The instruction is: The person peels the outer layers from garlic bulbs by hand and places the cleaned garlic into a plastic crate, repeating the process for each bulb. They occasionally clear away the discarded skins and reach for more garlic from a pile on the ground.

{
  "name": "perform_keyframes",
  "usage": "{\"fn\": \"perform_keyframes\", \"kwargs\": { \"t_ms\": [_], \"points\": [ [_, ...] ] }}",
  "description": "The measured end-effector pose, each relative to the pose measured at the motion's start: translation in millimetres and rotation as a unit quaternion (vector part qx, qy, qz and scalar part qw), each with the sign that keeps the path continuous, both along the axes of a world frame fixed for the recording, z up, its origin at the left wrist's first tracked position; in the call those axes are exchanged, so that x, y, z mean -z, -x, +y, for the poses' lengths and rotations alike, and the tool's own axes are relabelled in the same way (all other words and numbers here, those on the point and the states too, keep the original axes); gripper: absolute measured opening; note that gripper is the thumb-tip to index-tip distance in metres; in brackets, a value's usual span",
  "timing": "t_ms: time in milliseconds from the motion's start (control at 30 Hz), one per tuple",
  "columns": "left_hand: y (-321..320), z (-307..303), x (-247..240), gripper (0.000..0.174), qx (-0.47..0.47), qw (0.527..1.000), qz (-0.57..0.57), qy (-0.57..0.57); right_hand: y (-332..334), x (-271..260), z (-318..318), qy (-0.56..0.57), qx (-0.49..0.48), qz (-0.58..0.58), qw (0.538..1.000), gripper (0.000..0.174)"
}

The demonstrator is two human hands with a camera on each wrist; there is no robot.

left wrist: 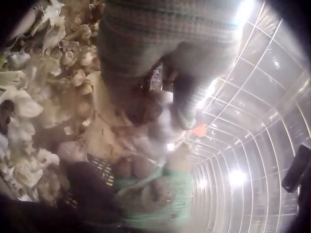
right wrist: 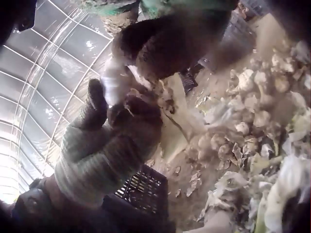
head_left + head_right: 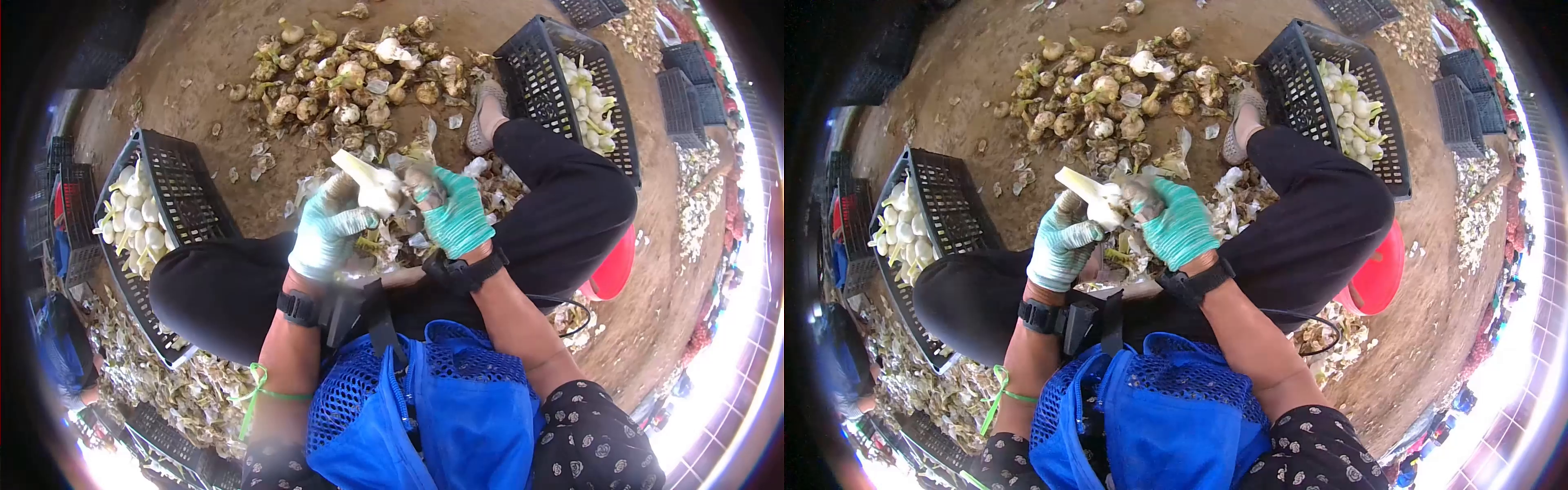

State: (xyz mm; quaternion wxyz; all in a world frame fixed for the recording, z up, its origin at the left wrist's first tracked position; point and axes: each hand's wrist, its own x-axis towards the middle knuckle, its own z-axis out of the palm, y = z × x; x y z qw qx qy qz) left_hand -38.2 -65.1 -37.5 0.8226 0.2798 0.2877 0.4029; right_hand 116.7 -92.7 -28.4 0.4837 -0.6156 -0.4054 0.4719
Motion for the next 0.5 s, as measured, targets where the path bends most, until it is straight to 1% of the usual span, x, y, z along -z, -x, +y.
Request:
{"fn": "perform_keyframes", "kwargs": {
  "t_ms": [67, 100, 133, 200, 233, 300, 333, 400, 500],
  "points": [
    [-2.8, -1.7, -1.3, 0.051, 0.014, 1.000, 0.018, -0.010, 1.8, -7.5, -0.9, 0.053, -0.025, 0.012, 0.998, 0.022],
    [-3.3, -2.2, -1.8, 0.052, 0.010, 0.999, 0.032, -0.009, 2.5, -15.9, -0.7, 0.115, -0.033, -0.023, 0.993, 0.024],
    [-3.3, -2.6, -2.2, 0.053, 0.006, 0.999, 0.047, -0.009, 1.9, -10.6, -2.2, 0.115, -0.031, -0.020, 0.993, 0.024],
    [-2.0, -3.3, -1.7, 0.053, 0.008, 0.999, 0.048, -0.007, 0.3, 3.8, -4.6, 0.036, -0.045, -0.048, 0.997, 0.025],
    [-1.0, -2.9, -3.2, 0.054, 0.021, 0.998, 0.061, -0.012, -0.5, -1.5, -4.3, 0.035, -0.044, -0.047, 0.997, 0.025],
    [0.5, -2.7, -2.9, 0.054, 0.035, 0.996, 0.075, -0.018, -3.8, -16.9, -4.2, 0.072, -0.075, -0.074, 0.992, 0.025],
    [1.1, -3.2, -0.1, 0.054, 0.034, 0.998, 0.060, -0.013, -5.8, -14.0, -5.0, 0.071, -0.074, -0.074, 0.992, 0.025],
    [0.5, -4.4, 3.6, 0.055, 0.034, 0.998, 0.047, -0.008, -8.8, -4.1, -6.4, 0.051, -0.094, -0.114, 0.988, 0.027],
    [-0.7, -4.8, 2.9, 0.056, 0.020, 0.999, 0.038, -0.001, -11.9, -2.7, -7.9, 0.077, -0.088, -0.084, 0.990, 0.031]
  ]
}}
